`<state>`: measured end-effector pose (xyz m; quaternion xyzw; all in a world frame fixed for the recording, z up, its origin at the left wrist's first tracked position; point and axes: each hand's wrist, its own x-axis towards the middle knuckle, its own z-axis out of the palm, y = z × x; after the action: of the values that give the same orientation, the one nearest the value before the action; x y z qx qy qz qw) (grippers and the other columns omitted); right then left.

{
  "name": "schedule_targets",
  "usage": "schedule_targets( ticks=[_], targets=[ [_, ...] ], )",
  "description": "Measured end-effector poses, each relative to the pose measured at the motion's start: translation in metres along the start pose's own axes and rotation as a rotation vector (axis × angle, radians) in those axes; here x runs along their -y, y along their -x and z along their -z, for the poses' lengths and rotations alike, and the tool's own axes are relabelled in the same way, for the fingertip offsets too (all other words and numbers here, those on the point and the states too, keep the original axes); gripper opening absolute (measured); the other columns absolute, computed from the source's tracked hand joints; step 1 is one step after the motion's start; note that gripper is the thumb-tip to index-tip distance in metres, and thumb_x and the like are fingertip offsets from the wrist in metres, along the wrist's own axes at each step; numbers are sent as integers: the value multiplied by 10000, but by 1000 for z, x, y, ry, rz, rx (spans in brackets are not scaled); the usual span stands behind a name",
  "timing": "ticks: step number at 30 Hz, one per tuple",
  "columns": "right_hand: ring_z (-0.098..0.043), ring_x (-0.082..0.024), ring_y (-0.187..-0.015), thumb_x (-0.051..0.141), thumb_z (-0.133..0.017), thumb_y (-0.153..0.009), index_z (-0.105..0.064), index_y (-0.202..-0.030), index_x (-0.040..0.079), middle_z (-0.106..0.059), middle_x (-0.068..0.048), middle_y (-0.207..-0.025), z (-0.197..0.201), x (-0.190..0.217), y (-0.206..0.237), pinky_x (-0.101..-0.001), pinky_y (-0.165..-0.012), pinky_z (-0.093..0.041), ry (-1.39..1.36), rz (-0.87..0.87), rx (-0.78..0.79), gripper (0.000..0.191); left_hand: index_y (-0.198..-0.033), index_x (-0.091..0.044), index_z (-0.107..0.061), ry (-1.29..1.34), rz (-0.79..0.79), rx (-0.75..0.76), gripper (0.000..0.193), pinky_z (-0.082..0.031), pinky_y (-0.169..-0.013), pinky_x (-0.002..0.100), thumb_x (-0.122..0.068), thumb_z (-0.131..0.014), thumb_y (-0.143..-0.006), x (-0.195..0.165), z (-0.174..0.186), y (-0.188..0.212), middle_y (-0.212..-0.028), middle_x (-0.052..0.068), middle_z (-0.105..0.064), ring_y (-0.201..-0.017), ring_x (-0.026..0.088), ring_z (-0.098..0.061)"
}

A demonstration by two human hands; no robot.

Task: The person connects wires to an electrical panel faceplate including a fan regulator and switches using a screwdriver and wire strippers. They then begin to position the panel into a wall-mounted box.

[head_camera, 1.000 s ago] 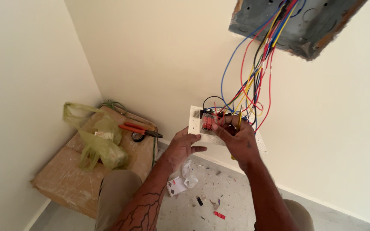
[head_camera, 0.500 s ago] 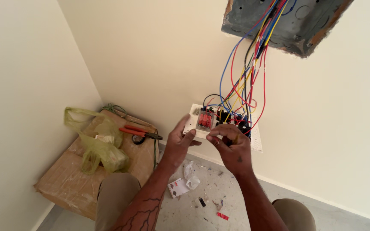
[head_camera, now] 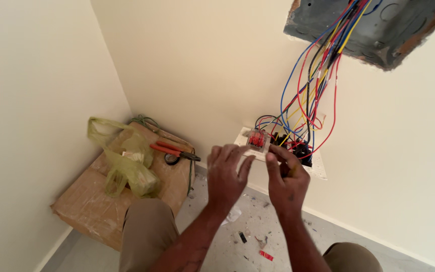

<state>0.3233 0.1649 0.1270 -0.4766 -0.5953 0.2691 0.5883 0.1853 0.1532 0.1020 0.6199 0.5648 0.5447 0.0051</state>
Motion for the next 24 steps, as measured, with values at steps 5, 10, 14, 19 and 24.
schedule_targets(
  ticks=[5, 10, 14, 19, 24],
  targets=[
    [-500, -50, -715, 465, -411, -1137, -689, -1277, 26, -624, -10, -855, -12, -4, 29, -228, -621, -433, -368, -11, 53, 538, -1154, -38, -729, 920, 492, 447, 394, -488, -754, 331, -391, -556, -1124, 3, -3, 22, -953, 51, -667, -858, 158, -561],
    [-589, -159, -856, 574, -316, -1078, -678, -1298, 6, -662, -92, -1058, -37, -13, 36, -326, -653, -488, -167, -86, 214, 708, -1438, -217, -496, 827, 733, 833, 574, -503, -717, 265, -555, -291, -1021, 22, 12, 29, -930, -45, -662, -800, 95, -564],
    [-680, -229, -973, 637, -224, -1024, -713, -1194, 0, -736, -136, -1050, -64, -32, 29, -376, -890, -536, -60, -229, 405, 821, -1134, 54, -640, 902, 1010, 821, 713, -455, -610, 311, -602, -361, -1122, 49, 24, 22, -750, 12, -578, -654, 135, -480],
    [-688, -241, -1010, 702, -156, -983, -657, -1230, 10, -731, -140, -1097, -116, -69, 29, -374, -936, -529, -328, -300, 567, 889, -852, -118, -730, 256, 1010, 393, 560, -362, -459, 261, -636, -542, -952, 71, 44, 9, -576, -74, -540, -487, 64, -469],
    [-698, -251, -906, 654, -227, -1038, -727, -1112, -31, -752, -161, -974, -191, -109, 35, -391, -891, -544, -442, -468, 302, 851, -782, -52, -653, 681, 1412, -35, 583, -252, -420, 301, -617, -618, -918, 89, 62, -15, -545, -40, -363, -447, 109, -314]
  ],
)
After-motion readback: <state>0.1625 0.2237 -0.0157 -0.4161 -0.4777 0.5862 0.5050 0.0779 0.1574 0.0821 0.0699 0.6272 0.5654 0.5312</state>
